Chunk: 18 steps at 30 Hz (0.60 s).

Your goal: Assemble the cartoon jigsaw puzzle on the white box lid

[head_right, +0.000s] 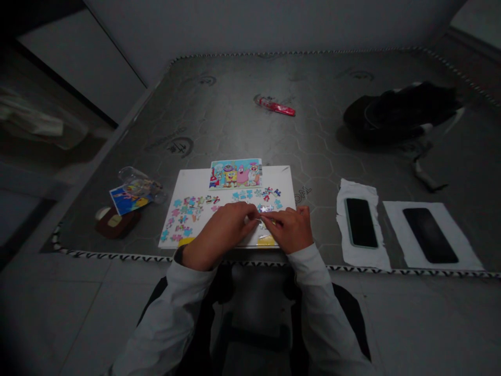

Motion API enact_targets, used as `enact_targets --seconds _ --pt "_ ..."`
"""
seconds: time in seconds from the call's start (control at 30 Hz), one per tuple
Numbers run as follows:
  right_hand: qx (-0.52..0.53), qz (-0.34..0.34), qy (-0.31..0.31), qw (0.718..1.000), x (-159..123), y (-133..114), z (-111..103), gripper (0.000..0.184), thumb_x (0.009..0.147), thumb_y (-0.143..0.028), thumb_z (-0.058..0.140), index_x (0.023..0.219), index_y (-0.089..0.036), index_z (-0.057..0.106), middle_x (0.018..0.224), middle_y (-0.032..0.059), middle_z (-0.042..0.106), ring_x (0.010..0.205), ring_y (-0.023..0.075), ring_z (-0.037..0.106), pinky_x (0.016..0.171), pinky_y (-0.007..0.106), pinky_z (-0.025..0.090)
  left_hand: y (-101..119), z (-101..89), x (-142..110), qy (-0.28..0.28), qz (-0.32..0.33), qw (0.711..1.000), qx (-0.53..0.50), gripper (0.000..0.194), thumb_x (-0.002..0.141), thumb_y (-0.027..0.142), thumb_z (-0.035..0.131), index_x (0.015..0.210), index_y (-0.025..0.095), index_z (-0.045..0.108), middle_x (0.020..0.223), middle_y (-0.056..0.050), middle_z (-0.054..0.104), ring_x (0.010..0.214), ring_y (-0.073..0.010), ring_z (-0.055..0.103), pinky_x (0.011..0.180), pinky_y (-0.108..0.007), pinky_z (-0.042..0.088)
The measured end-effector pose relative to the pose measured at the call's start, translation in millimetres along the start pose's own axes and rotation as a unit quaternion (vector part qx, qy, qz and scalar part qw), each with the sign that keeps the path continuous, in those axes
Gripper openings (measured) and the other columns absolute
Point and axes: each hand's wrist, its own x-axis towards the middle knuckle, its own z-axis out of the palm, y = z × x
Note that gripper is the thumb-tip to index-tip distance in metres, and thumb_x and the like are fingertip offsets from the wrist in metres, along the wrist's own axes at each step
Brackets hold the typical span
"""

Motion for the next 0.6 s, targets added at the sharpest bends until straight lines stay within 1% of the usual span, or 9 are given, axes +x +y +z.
enact_targets --seconds 0.1,0.2,0.4,0.6 --pt "-0.001 -0.001 -0.001 1.0 0.1 -0.2 -0.3 0.02 0.093 -0.045 0.062 0.093 -0.033 0.079 0.078 -0.0046 0.078 0.069 0.015 0.064 0.077 0.035 0.024 -1.8 1.3 1.3 -0.002 0.005 1.0 0.016 0.01 0.089 0.022 0.063 0.094 0.019 0.071 0.096 -0.005 0.075 0.092 -0.0238 0.068 0.084 -0.035 0.051" --pt "-0.003 0.002 -0.004 1.0 0.2 -0.7 -0.5 0.018 0.092 -0.045 0.064 0.093 -0.034 0.079 0.072 -0.0054 0.076 0.067 0.0146 0.063 0.077 0.035 0.024 -2.4 1.6 3.1 -0.011 0.006 1.0 0.021 0.01 0.086 0.02 0.065 0.092 0.021 0.073 0.092 -0.004 0.076 0.09 -0.0241 0.069 0.083 -0.036 0.052" --pt "-0.001 0.004 0.004 1.0 0.3 -1.2 -0.1 0.016 0.09 -0.043 0.067 0.089 -0.033 0.08 0.073 -0.0044 0.076 0.066 0.0151 0.064 0.078 0.036 0.024 2.7 -3.8 2.1 -0.021 0.013 0.997 0.07 0.014 0.088 0.019 0.06 0.093 0.019 0.074 0.092 -0.007 0.076 0.088 -0.0253 0.069 0.081 -0.038 0.053" --pt "0.002 0.038 -0.011 0.999 1.1 -4.5 -0.7 0.018 0.09 -0.046 0.066 0.085 -0.034 0.079 0.074 -0.0048 0.077 0.068 0.016 0.064 0.078 0.036 0.024 4.8 -5.3 0.6 -0.025 0.028 0.995 0.095 0.016 0.091 0.019 0.057 0.096 0.017 0.072 0.095 -0.008 0.073 0.089 -0.0248 0.069 0.08 -0.037 0.054"
